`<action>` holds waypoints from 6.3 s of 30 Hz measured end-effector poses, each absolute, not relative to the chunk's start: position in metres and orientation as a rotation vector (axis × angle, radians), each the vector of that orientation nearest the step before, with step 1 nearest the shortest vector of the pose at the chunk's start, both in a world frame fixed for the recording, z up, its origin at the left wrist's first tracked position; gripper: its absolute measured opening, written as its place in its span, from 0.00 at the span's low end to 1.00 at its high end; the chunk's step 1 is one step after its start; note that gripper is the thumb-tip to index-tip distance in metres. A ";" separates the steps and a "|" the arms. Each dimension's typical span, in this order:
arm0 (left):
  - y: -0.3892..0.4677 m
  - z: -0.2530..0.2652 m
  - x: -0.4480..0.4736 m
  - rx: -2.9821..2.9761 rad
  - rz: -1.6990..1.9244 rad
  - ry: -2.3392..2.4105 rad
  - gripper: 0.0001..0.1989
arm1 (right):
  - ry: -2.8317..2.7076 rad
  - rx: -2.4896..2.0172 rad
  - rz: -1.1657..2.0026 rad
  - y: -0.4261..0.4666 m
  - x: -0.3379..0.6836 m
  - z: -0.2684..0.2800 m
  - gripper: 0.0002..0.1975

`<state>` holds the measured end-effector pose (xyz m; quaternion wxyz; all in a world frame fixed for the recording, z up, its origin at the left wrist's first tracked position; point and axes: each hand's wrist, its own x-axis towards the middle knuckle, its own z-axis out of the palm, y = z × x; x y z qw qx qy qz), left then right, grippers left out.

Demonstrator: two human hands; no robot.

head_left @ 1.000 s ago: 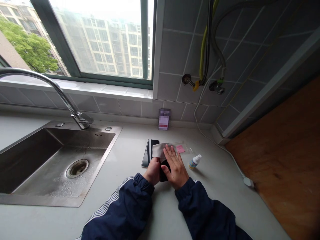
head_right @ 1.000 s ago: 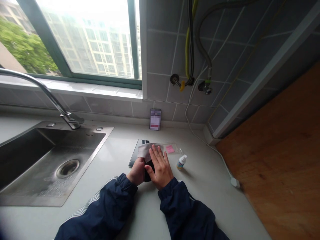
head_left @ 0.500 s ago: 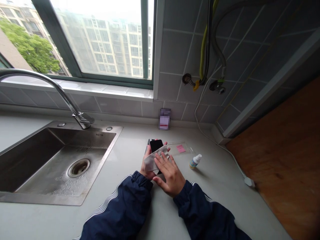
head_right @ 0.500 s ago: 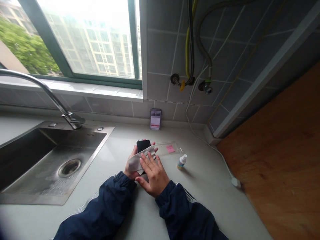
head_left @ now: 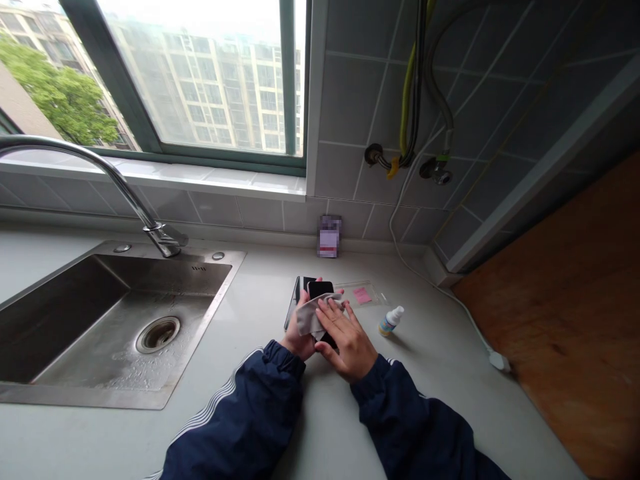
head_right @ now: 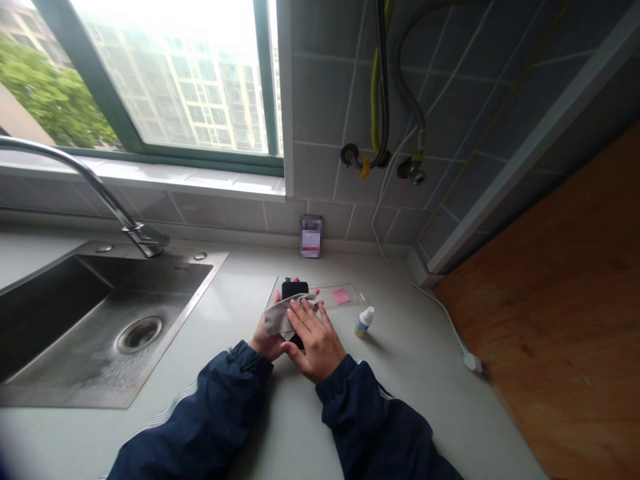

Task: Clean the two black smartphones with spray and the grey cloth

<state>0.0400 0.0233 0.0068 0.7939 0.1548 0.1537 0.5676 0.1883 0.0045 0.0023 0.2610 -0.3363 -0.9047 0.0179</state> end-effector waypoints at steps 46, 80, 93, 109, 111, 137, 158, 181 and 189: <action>0.033 -0.006 0.028 0.243 1.214 0.377 0.34 | -2.532 -0.898 0.123 -0.008 0.176 -0.006 0.38; 0.041 -0.003 0.014 0.316 1.239 0.395 0.32 | -2.505 -0.798 0.198 -0.014 0.173 0.004 0.32; 0.044 -0.008 0.018 0.318 1.193 0.333 0.32 | -2.502 -0.865 0.117 -0.016 0.172 -0.003 0.38; 0.022 -0.007 0.047 0.337 1.186 0.363 0.32 | -2.399 -1.061 0.115 0.000 0.179 -0.013 0.38; 0.018 -0.009 0.052 0.379 1.185 0.354 0.31 | -2.349 -1.092 0.100 0.005 0.182 -0.012 0.38; 0.038 0.005 0.012 0.336 1.310 0.415 0.26 | -2.552 -0.814 0.258 -0.013 0.175 0.003 0.37; 0.019 0.004 0.057 0.348 1.258 0.517 0.28 | -2.222 -1.175 0.176 0.010 0.185 -0.018 0.37; 0.043 0.007 0.014 0.310 1.432 0.476 0.27 | -2.550 -0.814 0.217 -0.007 0.178 -0.004 0.35; 0.048 0.008 0.011 0.213 1.496 0.479 0.28 | -2.499 -0.897 0.186 -0.006 0.177 -0.004 0.30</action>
